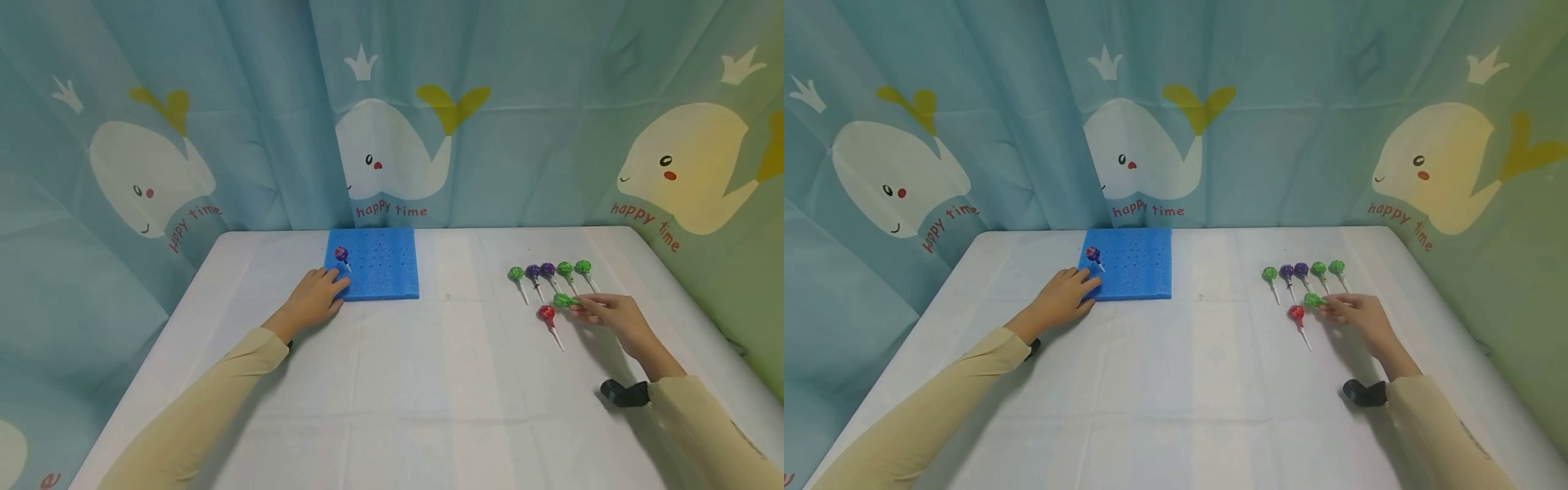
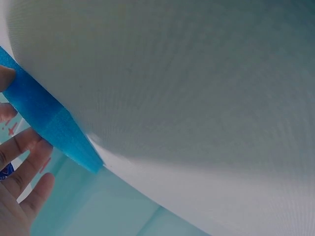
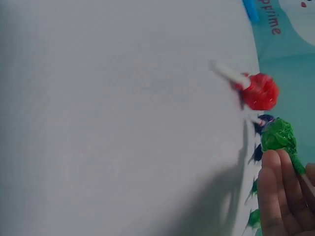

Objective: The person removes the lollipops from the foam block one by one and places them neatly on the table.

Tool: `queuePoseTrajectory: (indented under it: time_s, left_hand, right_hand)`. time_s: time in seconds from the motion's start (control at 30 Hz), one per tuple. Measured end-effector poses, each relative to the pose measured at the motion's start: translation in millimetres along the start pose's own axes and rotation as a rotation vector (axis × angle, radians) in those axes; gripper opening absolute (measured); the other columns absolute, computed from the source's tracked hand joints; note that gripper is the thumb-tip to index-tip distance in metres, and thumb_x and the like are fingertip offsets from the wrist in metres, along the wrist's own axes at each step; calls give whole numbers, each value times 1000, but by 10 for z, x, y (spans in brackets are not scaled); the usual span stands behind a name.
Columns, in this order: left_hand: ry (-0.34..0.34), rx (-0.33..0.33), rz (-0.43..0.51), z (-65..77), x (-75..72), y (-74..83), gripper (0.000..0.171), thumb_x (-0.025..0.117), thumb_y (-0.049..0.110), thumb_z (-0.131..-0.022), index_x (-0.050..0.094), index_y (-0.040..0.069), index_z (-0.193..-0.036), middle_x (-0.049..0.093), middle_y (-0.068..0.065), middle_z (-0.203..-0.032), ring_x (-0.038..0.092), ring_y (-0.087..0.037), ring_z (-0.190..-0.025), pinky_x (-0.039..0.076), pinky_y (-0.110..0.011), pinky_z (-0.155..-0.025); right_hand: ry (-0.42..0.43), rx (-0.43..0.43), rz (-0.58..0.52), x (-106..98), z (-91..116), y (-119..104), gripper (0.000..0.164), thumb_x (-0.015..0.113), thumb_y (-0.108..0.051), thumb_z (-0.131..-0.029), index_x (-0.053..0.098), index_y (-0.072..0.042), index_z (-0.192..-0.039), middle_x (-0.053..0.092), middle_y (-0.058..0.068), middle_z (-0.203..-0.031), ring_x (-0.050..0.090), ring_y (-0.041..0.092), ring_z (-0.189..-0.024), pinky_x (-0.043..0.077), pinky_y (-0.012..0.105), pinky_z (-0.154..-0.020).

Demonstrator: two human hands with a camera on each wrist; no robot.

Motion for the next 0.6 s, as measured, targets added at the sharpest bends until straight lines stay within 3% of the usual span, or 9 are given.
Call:
queuePoseTrajectory:
  time_s: [0.13, 0.37, 0.6]
  left_hand:
    - [5, 0, 5, 1, 2, 1, 35, 64, 24, -88, 56, 10, -118, 57, -16, -113, 55, -32, -99, 46, -48, -92]
    - [19, 7, 5, -3, 15, 0, 34, 63, 24, -88, 56, 10, -118, 57, -15, -112, 55, -32, -98, 45, -48, -91]
    - [31, 10, -4, -5, 23, -13, 34, 64, 25, -87, 57, 10, -118, 57, -15, -112, 56, -32, -98, 46, -47, -91]
  right_hand:
    - [1, 9, 58, -2, -5, 73, 56, 46, -35, -98, 47, 13, -128, 69, -16, -82, 56, -11, -73, 40, 15, -68]
    - [-3, -39, 118, 26, 4, 73, 41, 50, -19, -97, 53, 14, -121, 72, 12, -97, 59, -7, -72, 49, 15, -65]
    - [-48, -8, 178, 49, 10, 28, 38, 56, -20, -93, 56, 13, -113, 71, 9, -87, 58, 6, -68, 50, 22, -60]
Point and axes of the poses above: each hand's wrist, its own z-axis away from the middle knuckle, its own x-axis out of the palm, y = z × x, the point moved 7 cm from there along -z, towards the middle knuckle
